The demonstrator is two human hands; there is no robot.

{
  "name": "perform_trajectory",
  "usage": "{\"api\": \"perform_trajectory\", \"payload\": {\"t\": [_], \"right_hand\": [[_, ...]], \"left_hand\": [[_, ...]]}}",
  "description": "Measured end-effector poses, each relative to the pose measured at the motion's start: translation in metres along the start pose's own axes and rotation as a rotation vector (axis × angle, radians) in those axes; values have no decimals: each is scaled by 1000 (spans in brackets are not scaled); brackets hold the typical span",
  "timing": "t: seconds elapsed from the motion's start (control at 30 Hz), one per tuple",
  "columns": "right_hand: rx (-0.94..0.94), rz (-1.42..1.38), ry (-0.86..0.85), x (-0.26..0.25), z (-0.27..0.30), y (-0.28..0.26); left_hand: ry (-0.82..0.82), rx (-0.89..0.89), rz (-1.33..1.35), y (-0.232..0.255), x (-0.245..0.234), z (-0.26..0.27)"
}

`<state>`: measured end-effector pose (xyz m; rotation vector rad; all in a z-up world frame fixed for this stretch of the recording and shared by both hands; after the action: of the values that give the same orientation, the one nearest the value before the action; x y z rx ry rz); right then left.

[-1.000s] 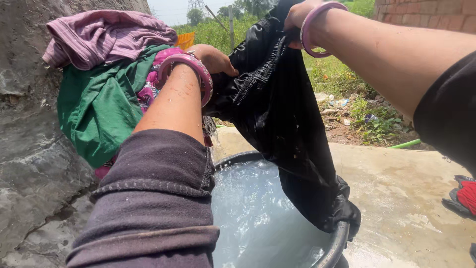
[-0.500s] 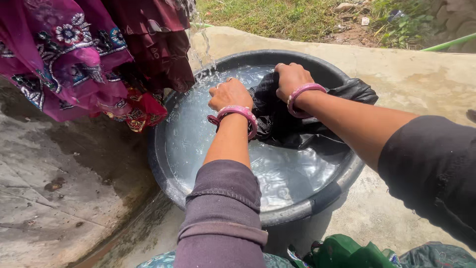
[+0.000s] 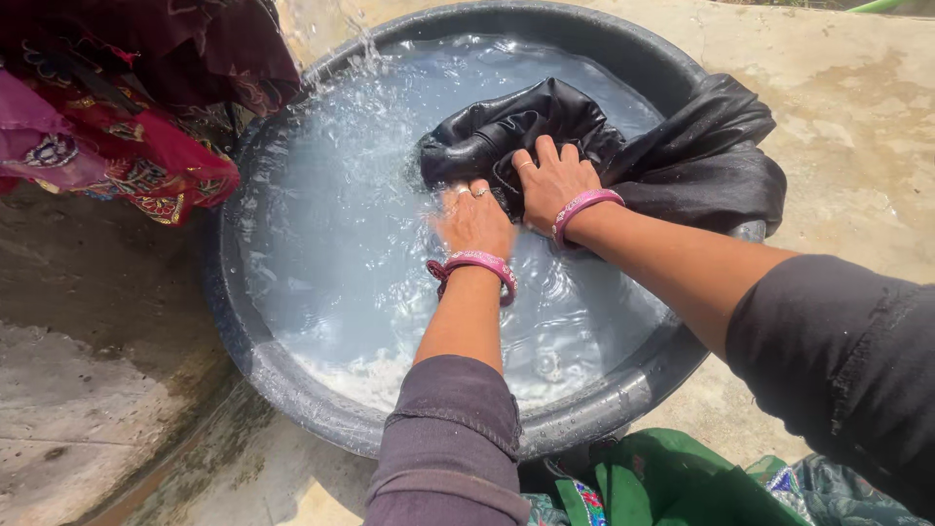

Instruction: The person washes clothes by hand in a large basin of water, rubbing, squeezing, and rinsing a striped garment and then a black garment.

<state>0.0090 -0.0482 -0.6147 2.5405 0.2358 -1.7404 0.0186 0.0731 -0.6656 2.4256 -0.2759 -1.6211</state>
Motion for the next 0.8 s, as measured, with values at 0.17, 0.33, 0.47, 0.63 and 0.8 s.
{"api": "perform_trajectory", "payload": {"t": [0.17,0.33,0.47,0.63,0.8], "right_hand": [[-22,11,101,19,3,1],[-16,-10,64,24,11,2],[-74,37,-45,53,14,11],[-269,112,-10,106,6,24],[-14,-24,-271,78,-15,41]], "left_hand": [[-69,86,-53,-8,47,8],[-479,5,-145,-11,25,19],[-591,-9,-141,-12,42,33],[-806,-45,164,-14,111,37],[-441,8,122,-2,34,5]]}}
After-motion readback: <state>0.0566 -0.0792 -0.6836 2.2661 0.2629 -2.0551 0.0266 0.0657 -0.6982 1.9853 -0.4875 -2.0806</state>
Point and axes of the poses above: each hand's wrist, its own z-axis away from the middle knuckle, its own x-axis out of the palm, y = z × x, the point moved 8 cm from there along -z, towards the middle knuckle, and after that the axes turned 14 degrees about y, right-handed, at the moved point
